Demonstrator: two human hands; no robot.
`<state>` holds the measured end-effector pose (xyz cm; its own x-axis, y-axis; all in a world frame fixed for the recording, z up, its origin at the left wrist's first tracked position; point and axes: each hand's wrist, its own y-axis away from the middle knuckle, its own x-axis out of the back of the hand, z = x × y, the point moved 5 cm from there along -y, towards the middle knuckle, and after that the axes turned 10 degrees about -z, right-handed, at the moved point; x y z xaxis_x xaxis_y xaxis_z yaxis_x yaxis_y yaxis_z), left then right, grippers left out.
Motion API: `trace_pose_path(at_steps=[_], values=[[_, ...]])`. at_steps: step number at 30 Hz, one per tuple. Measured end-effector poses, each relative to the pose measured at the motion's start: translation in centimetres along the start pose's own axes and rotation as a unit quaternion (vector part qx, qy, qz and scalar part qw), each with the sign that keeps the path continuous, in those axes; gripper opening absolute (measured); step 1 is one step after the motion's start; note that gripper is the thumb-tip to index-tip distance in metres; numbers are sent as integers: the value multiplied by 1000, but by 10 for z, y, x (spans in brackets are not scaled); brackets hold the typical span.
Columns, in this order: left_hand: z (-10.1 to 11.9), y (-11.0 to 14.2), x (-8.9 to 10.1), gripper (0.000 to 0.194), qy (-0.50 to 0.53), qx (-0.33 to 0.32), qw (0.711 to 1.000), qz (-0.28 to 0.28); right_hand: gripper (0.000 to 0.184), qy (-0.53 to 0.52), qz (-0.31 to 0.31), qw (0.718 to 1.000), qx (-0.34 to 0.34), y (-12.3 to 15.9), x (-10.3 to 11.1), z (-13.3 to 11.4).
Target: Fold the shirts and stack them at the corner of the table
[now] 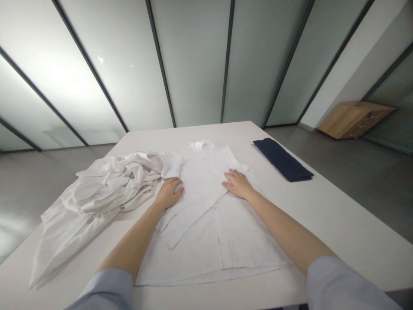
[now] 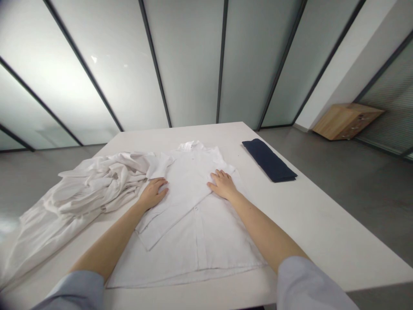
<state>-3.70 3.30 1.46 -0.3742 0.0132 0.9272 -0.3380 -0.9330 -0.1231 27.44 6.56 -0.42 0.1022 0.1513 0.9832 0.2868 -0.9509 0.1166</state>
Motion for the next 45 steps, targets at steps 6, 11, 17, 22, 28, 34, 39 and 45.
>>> trace_pose_path(at_steps=[6,11,17,22,28,34,39,45], values=[[0,1,7,31,14,22,999,19,55,-9,9,1000,5,-1,-2,2],[0,0,7,31,11,22,1000,18,54,-12,10,1000,6,0,0,0],[1,0,9,32,14,20,1000,13,55,-16,6,1000,6,1,0,1],[2,-1,9,29,17,24,1000,13,53,-17,12,1000,8,1,0,2],[3,1,10,28,21,24,999,17,54,-17,14,1000,5,1,1,3],[-1,2,6,31,56,46,997,25,56,-21,3,1000,4,0,-1,5],[-13,6,16,45,112,85,984,104,55,-14,2,1000,5,0,0,4],[-23,15,52,52,30,165,951,258,56,-22,2,1000,10,-2,-1,3]])
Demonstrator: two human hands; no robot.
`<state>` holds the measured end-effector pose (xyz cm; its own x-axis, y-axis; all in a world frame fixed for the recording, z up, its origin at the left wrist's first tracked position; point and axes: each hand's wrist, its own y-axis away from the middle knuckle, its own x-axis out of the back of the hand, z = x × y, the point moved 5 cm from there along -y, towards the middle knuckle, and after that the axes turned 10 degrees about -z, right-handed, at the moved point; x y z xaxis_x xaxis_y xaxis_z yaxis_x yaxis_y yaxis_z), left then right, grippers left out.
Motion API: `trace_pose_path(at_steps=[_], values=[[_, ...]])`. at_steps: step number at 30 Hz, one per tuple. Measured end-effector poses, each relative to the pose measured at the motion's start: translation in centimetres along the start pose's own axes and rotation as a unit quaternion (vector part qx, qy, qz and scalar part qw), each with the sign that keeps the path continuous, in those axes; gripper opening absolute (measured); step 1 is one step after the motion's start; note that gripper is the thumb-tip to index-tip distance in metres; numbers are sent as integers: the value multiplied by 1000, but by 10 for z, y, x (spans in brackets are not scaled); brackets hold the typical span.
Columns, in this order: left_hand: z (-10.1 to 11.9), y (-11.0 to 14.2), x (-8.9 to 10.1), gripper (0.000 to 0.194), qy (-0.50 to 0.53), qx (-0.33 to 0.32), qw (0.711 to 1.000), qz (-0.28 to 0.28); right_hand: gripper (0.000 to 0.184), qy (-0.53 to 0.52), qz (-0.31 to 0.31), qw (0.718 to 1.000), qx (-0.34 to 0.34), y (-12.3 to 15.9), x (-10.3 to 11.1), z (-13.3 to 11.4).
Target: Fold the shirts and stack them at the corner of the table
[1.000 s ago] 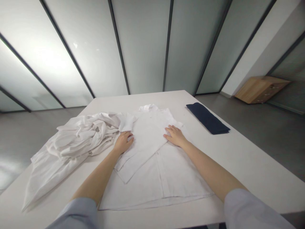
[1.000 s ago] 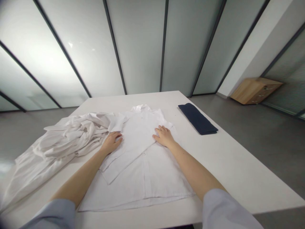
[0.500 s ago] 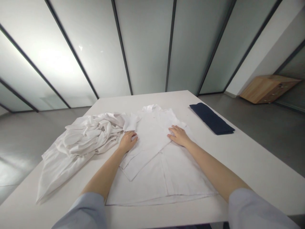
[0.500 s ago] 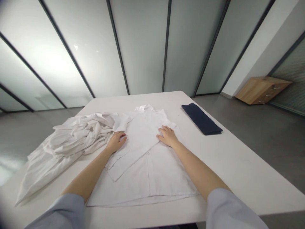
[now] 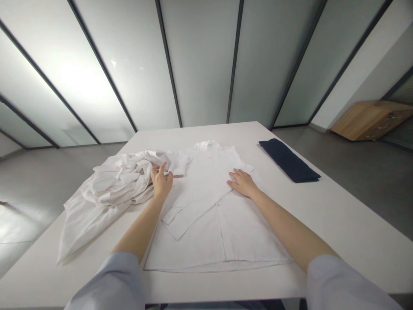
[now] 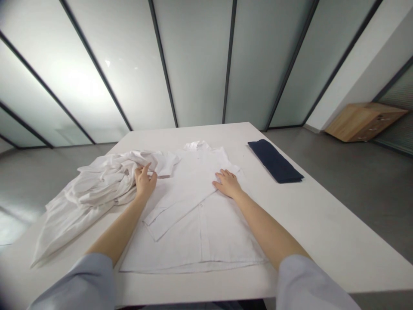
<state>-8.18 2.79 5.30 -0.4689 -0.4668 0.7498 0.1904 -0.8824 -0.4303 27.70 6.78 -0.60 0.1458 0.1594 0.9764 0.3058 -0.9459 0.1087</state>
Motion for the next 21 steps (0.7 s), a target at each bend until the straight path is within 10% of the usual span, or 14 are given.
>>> trace_pose_path(at_steps=[8,12,16,21], values=[[-6,-51,1,73,4,101,993,-58,55,6,-3,1000,-7,-1,0,-1],[4,-78,19,64,21,115,993,25,55,4,-8,1000,-10,1,2,-3],[60,-61,19,65,14,-52,998,29,54,-2,-4,1000,-11,1,2,-5],[136,12,-29,47,-8,-343,901,-267,48,-37,33,999,-8,2,9,-5]])
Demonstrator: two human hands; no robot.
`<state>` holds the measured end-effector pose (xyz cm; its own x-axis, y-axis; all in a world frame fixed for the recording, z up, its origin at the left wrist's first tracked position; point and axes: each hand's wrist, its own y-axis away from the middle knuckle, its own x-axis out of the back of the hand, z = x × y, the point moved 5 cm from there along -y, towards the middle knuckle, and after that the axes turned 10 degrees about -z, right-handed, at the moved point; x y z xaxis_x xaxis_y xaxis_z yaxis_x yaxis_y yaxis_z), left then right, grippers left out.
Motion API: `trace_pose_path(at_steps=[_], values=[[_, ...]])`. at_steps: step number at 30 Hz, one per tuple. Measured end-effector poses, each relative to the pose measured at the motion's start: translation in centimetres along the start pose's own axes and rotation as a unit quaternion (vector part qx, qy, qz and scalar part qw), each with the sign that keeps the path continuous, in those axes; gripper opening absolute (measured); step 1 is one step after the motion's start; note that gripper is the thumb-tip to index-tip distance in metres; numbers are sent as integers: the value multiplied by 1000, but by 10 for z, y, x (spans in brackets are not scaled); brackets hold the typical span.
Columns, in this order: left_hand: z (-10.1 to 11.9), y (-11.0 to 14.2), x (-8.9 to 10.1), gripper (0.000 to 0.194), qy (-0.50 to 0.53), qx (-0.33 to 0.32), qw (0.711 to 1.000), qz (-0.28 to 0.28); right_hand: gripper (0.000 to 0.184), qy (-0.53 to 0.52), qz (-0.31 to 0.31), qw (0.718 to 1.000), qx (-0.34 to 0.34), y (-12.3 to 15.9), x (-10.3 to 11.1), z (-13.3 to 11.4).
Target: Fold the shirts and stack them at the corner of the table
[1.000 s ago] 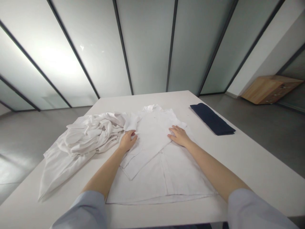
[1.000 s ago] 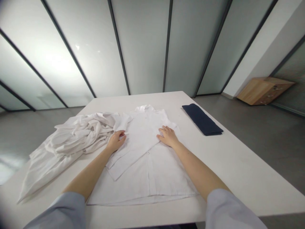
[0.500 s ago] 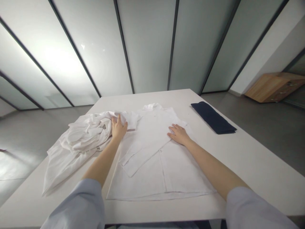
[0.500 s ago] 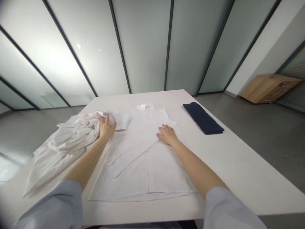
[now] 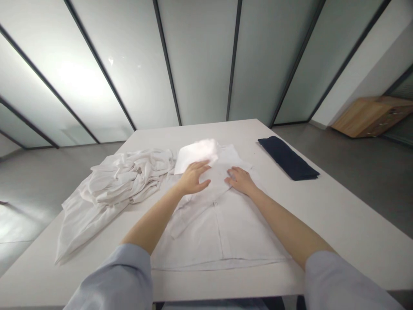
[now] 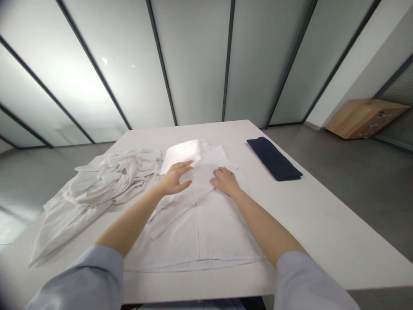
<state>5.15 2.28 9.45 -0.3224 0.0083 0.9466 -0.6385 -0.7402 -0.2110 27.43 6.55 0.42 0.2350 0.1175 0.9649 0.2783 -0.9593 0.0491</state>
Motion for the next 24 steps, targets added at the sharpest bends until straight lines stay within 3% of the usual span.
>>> trace_pose_path(at_steps=[3,5,8,13,18,24], values=[[5,7,-19,32,2,-4,1000,-19,41,-38,14,999,23,1,6,-1],[-13,15,-24,31,-13,44,999,-5,36,-65,25,997,41,2,9,-2],[-52,30,-31,45,-44,128,991,8,33,-135,60,987,71,2,12,-2],[-98,51,-46,59,-37,229,973,-1,39,-307,159,932,110,4,20,4],[-102,52,-51,56,-48,237,970,-8,19,-415,220,882,31,8,24,24],[-103,55,-47,60,-85,283,955,31,30,-507,249,825,-8,14,38,38]])
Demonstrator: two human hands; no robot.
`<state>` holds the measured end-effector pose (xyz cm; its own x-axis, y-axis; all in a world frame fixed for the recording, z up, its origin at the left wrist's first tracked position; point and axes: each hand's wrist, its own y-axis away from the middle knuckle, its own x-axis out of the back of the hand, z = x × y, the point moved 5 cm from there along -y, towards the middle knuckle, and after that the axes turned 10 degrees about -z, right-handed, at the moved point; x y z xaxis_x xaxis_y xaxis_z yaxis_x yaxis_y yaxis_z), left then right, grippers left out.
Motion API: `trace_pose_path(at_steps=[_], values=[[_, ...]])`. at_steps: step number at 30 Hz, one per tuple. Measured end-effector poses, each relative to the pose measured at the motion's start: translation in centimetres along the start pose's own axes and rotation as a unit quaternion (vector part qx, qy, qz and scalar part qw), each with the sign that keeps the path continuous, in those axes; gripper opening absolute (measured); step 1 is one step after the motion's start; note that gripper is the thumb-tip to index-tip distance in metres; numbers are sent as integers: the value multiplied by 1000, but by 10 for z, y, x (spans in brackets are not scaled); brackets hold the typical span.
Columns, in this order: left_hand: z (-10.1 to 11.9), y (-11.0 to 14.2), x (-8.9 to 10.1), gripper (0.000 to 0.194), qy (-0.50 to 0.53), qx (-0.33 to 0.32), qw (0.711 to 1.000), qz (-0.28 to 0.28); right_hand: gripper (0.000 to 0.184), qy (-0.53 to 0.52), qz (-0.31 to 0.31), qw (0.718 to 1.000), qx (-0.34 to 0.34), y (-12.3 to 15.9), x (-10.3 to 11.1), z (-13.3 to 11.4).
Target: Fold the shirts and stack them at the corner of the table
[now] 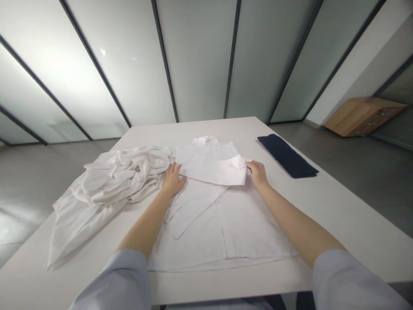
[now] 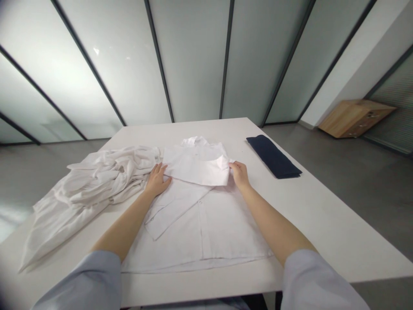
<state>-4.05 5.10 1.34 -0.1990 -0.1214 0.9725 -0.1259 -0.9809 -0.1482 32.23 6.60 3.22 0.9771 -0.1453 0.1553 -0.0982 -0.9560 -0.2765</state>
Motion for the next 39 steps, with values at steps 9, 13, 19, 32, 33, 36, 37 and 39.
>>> trace_pose_path(at_steps=[9,13,19,32,33,36,37,39], values=[[3,-2,-1,64,-5,14,1000,-5,36,78,-78,992,-65,11,32,-41],[5,-1,0,66,-3,14,1000,-21,43,64,-170,969,-168,39,46,-36],[5,-1,1,65,-6,17,999,-35,36,30,-309,923,-229,64,72,-22],[-3,1,14,54,-17,97,994,-41,22,324,-268,898,-129,32,44,-6],[-5,1,16,53,-19,100,994,-40,20,346,-266,890,-131,34,41,-4],[-9,0,19,51,-26,99,994,-30,17,383,-269,872,-143,34,40,2],[-10,-1,20,50,-26,100,994,-25,17,387,-276,868,-147,35,40,2],[-12,-3,20,47,-23,102,994,-16,16,381,-288,866,-150,35,41,1]])
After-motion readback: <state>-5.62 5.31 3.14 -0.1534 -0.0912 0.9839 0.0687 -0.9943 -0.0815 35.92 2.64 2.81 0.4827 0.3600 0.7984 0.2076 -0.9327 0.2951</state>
